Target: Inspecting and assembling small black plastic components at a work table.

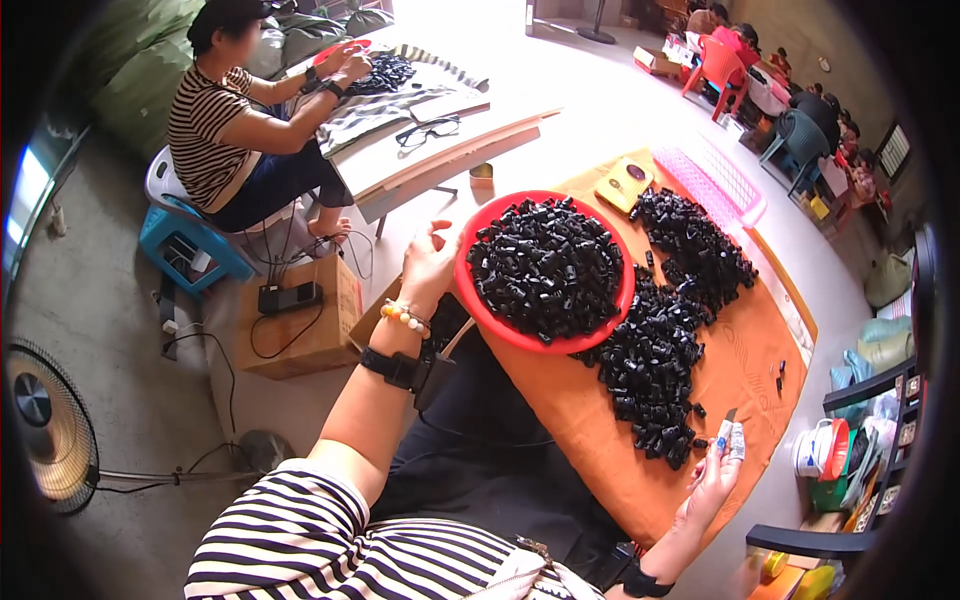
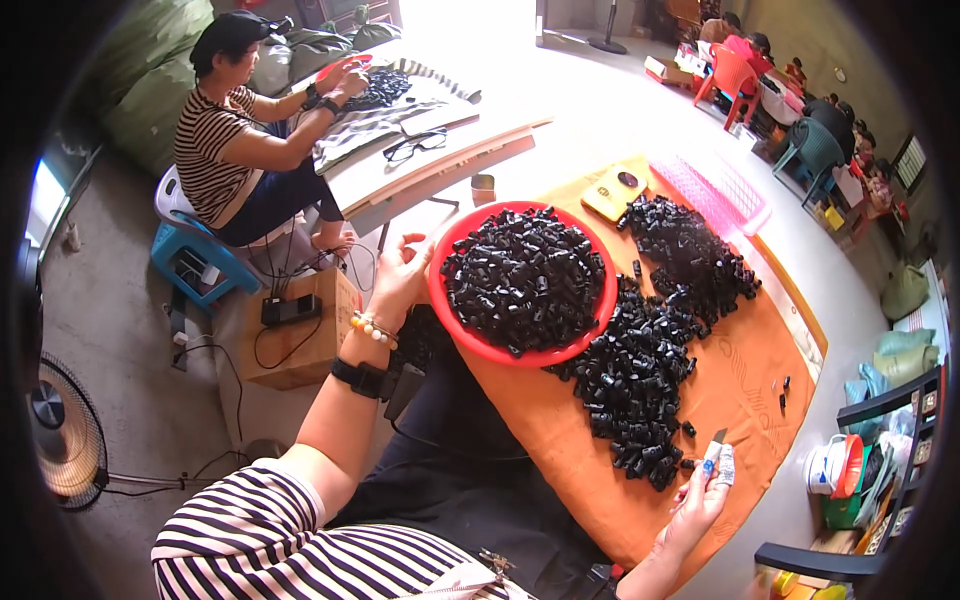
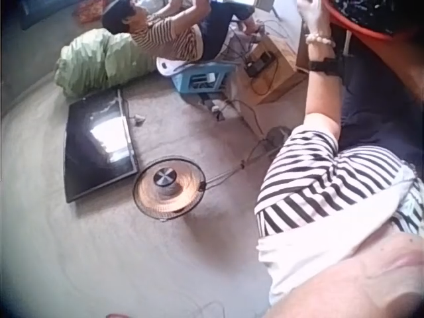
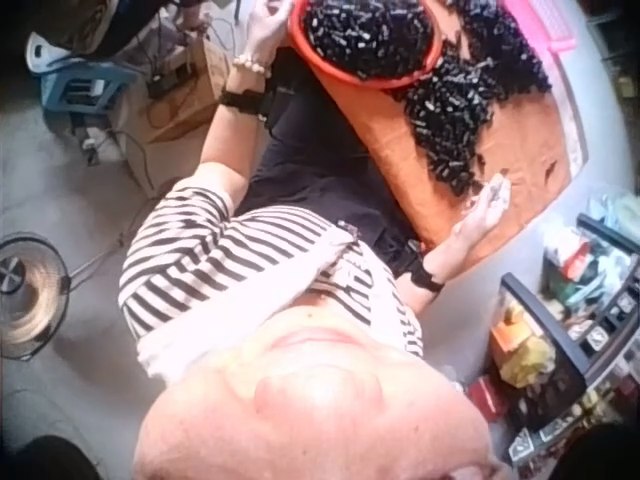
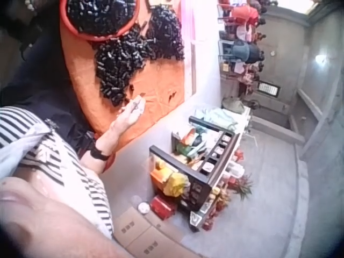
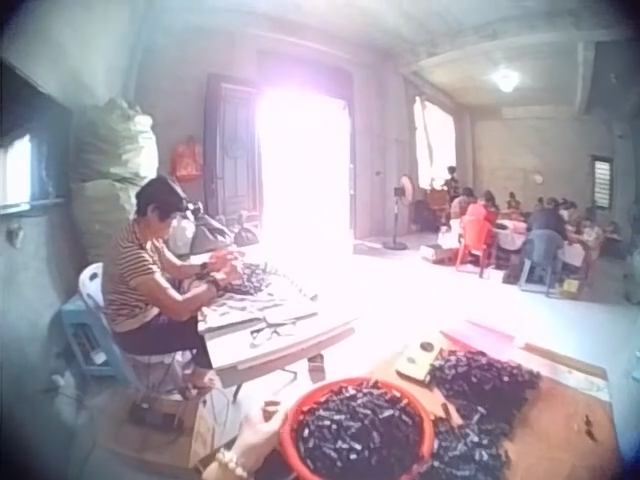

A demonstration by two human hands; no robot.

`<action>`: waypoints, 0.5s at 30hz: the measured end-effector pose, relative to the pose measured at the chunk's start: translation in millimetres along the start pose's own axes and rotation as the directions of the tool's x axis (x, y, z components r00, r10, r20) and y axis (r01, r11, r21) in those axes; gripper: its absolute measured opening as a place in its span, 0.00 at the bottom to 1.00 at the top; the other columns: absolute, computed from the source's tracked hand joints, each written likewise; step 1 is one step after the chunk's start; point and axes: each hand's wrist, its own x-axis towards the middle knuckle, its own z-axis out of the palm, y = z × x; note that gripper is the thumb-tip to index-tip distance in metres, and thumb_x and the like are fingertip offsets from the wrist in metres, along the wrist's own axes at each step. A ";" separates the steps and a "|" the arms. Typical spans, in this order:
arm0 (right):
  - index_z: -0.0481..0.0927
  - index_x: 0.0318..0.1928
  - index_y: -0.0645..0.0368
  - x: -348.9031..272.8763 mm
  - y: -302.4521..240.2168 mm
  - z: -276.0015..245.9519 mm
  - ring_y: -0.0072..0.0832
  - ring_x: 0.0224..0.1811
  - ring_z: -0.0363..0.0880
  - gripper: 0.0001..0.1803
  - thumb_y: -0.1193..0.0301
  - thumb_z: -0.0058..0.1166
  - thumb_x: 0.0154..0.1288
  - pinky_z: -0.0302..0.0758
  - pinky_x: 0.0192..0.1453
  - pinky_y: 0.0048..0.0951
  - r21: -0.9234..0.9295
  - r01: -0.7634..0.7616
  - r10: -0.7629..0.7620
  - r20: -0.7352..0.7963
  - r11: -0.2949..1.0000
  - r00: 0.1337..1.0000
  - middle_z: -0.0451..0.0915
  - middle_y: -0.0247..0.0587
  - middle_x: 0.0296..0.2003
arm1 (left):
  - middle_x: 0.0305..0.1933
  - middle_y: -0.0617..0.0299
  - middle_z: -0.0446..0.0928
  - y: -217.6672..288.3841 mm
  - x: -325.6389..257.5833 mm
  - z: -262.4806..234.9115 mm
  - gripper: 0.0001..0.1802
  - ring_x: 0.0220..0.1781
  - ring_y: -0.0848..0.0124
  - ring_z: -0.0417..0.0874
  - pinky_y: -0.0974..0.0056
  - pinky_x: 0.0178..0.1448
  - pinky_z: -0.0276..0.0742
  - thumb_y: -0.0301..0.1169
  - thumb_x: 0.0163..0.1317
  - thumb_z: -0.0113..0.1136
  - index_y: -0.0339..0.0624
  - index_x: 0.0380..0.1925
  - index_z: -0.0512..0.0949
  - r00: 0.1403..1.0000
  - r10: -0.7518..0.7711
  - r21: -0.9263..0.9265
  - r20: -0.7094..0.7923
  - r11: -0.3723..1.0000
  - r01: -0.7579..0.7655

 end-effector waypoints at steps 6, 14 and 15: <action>0.62 0.62 0.53 28.4 22.3 -31.9 0.09 0.22 0.62 0.25 0.78 0.42 0.64 0.60 0.22 0.09 -0.128 0.104 -0.121 -0.131 0.986 0.984 0.72 0.31 0.42 | 0.31 0.65 0.73 -28.9 -1.9 0.3 0.20 0.25 0.81 0.72 0.74 0.27 0.68 0.41 0.59 0.59 0.38 0.43 0.70 0.994 -0.080 -0.024 0.071 0.996 0.082; 0.60 0.64 0.52 24.4 38.7 -53.1 0.18 0.32 0.73 0.28 0.78 0.42 0.63 0.70 0.29 0.17 -0.185 0.028 -0.057 -0.153 0.982 0.987 0.71 0.34 0.50 | 0.19 0.67 0.70 -13.2 -13.0 3.0 0.18 0.15 0.81 0.66 0.74 0.16 0.61 0.44 0.57 0.60 0.41 0.28 0.71 0.969 -0.214 -0.029 0.121 0.975 0.219; 0.59 0.64 0.52 23.7 38.7 -54.0 0.18 0.32 0.73 0.28 0.79 0.41 0.63 0.70 0.29 0.16 -0.204 0.006 -0.037 -0.149 0.979 0.988 0.70 0.34 0.50 | 0.18 0.69 0.69 -10.3 -16.2 2.7 0.17 0.14 0.82 0.64 0.75 0.15 0.59 0.44 0.57 0.60 0.42 0.27 0.70 0.964 -0.220 -0.070 0.151 0.970 0.233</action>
